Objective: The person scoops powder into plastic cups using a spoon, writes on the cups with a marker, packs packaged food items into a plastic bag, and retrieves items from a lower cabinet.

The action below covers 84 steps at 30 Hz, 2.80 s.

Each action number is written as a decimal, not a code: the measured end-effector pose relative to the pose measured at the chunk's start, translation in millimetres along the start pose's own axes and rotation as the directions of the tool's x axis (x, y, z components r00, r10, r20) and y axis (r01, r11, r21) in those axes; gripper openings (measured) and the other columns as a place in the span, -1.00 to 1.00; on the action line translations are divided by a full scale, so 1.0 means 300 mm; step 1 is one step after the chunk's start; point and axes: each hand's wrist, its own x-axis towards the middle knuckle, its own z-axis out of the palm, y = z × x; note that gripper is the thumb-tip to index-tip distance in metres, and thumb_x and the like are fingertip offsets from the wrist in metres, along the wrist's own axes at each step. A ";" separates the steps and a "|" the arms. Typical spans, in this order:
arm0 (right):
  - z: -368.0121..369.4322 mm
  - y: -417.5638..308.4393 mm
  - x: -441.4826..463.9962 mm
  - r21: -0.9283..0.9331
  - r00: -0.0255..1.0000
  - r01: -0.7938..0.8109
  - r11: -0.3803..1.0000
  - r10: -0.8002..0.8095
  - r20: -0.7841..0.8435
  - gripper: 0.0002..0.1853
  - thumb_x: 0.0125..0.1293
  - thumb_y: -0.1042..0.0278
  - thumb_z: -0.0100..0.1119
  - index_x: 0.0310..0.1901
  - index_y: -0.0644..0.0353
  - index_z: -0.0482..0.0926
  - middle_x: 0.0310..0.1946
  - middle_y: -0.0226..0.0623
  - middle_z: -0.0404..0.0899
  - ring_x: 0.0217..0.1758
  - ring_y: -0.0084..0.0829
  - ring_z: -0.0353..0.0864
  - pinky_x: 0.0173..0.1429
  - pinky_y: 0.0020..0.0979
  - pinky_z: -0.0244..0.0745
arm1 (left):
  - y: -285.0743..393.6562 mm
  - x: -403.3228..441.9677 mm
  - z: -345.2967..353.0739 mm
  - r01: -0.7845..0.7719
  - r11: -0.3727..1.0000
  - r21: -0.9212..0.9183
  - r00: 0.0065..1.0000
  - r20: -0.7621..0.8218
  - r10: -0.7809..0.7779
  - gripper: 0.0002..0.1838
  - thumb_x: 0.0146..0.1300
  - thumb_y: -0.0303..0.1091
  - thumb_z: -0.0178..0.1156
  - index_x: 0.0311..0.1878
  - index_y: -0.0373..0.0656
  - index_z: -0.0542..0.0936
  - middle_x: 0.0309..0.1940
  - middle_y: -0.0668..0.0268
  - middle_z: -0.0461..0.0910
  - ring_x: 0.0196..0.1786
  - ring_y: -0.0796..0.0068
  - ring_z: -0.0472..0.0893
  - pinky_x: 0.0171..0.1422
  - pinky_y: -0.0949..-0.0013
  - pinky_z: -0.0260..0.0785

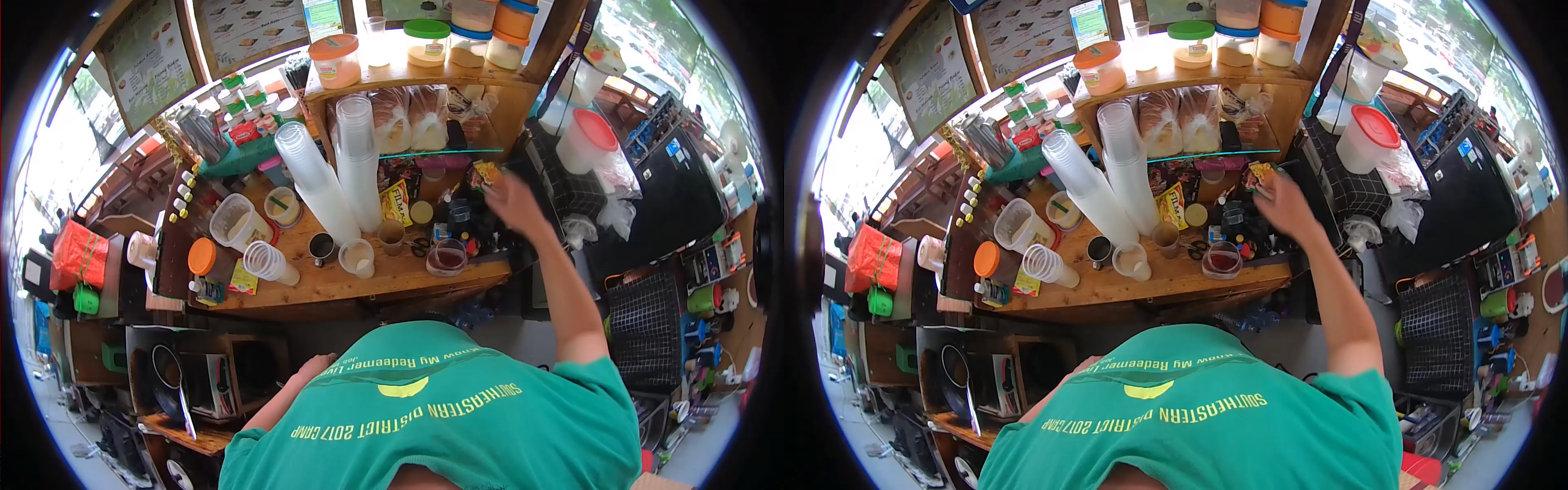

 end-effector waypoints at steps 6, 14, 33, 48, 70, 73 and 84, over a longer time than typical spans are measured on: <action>0.060 0.164 0.733 -0.143 0.947 -0.090 0.986 0.041 -0.319 -0.25 0.06 0.20 0.47 0.28 0.32 0.42 0.09 0.15 0.62 0.18 0.07 0.62 0.27 -0.15 0.51 | 0.034 -0.022 0.096 0.178 0.980 0.085 0.982 -0.075 -0.172 -0.57 0.32 -0.03 0.22 0.07 -0.14 0.63 -0.11 -0.03 0.73 0.00 -0.11 0.70 0.10 -0.04 0.55; 0.257 0.408 1.006 0.294 0.880 -0.474 0.830 0.450 0.148 -0.31 -0.07 -0.06 0.50 0.03 0.32 0.70 0.01 0.09 0.72 0.07 -0.06 0.73 0.21 -0.19 0.59 | -0.141 0.036 0.585 0.464 0.844 -0.269 0.826 -0.214 -0.522 -0.59 0.27 -0.03 0.29 0.01 -0.15 0.70 -0.09 0.02 0.74 0.01 -0.06 0.71 0.13 -0.01 0.56; 0.254 0.333 0.938 0.289 0.941 -0.186 0.939 0.255 -0.223 -0.52 0.12 0.04 0.35 -0.03 0.25 0.74 -0.11 -0.02 0.77 0.03 -0.11 0.75 0.19 -0.19 0.56 | 0.064 -0.005 0.477 0.345 0.921 -0.180 0.833 -0.394 -0.389 -0.65 0.27 -0.14 0.31 -0.07 -0.25 0.69 -0.20 -0.01 0.74 -0.06 -0.07 0.72 0.04 0.03 0.58; -0.252 -0.338 0.162 0.419 0.739 0.310 0.853 -0.494 0.459 -0.75 0.15 0.32 0.41 -0.18 0.24 0.66 -0.24 -0.32 0.68 -0.16 -0.47 0.65 -0.03 -0.40 0.53 | 0.395 0.385 -0.004 0.043 0.892 -0.450 0.651 -0.665 -0.367 -0.36 0.06 -0.19 0.51 0.21 -0.19 0.56 -0.03 0.06 0.68 -0.03 0.12 0.69 0.12 0.15 0.55; 0.241 -0.726 -0.347 0.921 0.657 -0.213 0.325 -0.650 0.381 -0.86 0.21 0.31 0.21 -0.38 0.15 0.70 -0.31 -0.34 0.71 -0.35 -0.34 0.58 -0.22 -0.33 0.50 | 0.065 0.297 -0.196 -0.182 0.959 0.215 0.312 -0.912 0.264 -0.45 0.06 -0.16 0.53 0.08 -0.21 0.62 0.02 0.07 0.66 0.04 0.10 0.65 0.21 0.13 0.48; 0.551 -0.579 -0.424 0.506 0.876 -0.237 0.829 -0.043 0.480 -0.88 0.20 0.40 0.38 -0.29 0.24 0.67 -0.37 -0.38 0.66 -0.27 -0.53 0.61 -0.12 -0.45 0.54 | -0.093 0.291 -0.199 -0.119 0.906 -0.407 0.369 -0.865 -0.340 -0.41 0.09 -0.13 0.54 0.12 -0.23 0.59 -0.15 0.15 0.69 -0.17 0.30 0.67 0.03 0.25 0.53; 1.215 -0.242 -0.325 0.419 0.987 -0.083 0.904 0.133 -0.093 -0.07 -0.07 0.15 0.68 0.33 0.25 0.38 0.12 -0.10 0.59 0.24 -0.16 0.58 0.27 -0.18 0.50 | -0.209 0.463 -0.531 -0.445 0.851 -0.279 0.500 -0.866 -0.022 -0.27 0.01 -0.28 0.62 0.24 -0.27 0.52 0.09 0.23 0.65 0.12 0.37 0.62 0.29 0.28 0.42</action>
